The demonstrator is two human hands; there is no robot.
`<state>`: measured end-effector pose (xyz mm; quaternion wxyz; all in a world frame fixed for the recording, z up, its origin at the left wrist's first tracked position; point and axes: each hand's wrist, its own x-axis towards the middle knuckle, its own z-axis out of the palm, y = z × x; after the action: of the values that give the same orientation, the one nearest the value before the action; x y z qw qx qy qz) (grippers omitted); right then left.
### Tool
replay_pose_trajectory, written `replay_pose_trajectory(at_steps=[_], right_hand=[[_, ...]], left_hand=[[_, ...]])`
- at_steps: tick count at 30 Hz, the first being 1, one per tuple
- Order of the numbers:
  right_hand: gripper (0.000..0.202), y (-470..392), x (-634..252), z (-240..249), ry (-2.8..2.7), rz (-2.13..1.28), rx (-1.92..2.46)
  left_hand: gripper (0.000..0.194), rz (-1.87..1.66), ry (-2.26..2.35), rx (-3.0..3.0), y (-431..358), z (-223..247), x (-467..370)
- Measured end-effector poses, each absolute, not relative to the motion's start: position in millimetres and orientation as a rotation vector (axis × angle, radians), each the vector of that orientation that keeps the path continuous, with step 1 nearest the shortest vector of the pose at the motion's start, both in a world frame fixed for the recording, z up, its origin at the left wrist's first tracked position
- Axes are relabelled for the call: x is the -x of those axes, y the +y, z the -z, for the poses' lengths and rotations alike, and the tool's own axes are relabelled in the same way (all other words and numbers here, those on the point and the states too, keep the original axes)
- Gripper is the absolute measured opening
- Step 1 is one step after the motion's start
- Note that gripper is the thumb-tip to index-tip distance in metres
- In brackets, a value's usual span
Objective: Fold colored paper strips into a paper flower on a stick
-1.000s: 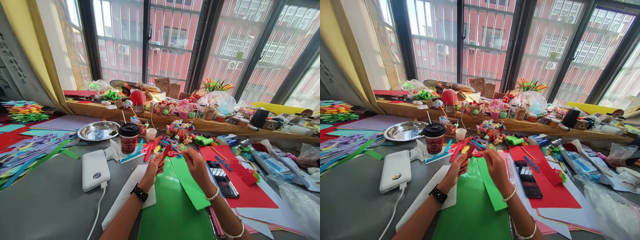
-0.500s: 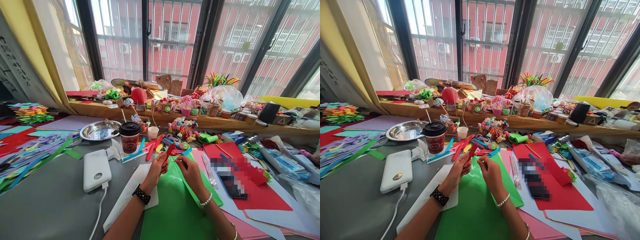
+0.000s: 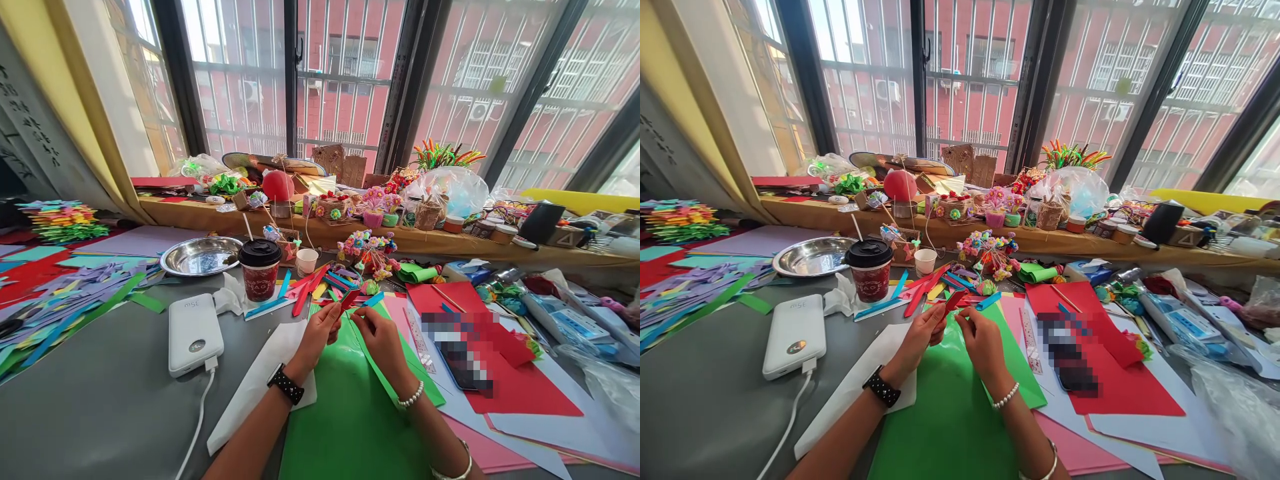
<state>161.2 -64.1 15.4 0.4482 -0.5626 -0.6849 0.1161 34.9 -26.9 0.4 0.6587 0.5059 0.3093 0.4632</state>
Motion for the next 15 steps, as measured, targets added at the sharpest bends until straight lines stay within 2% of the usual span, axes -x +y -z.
replay_pose_trajectory(at_steps=[15], right_hand=[[0.024,-65.1,-158.8,-12.0,-1.689,-0.347,1.357]], left_hand=[[0.035,-1.075,0.723,-1.128,-28.0,-3.9,-34.4]])
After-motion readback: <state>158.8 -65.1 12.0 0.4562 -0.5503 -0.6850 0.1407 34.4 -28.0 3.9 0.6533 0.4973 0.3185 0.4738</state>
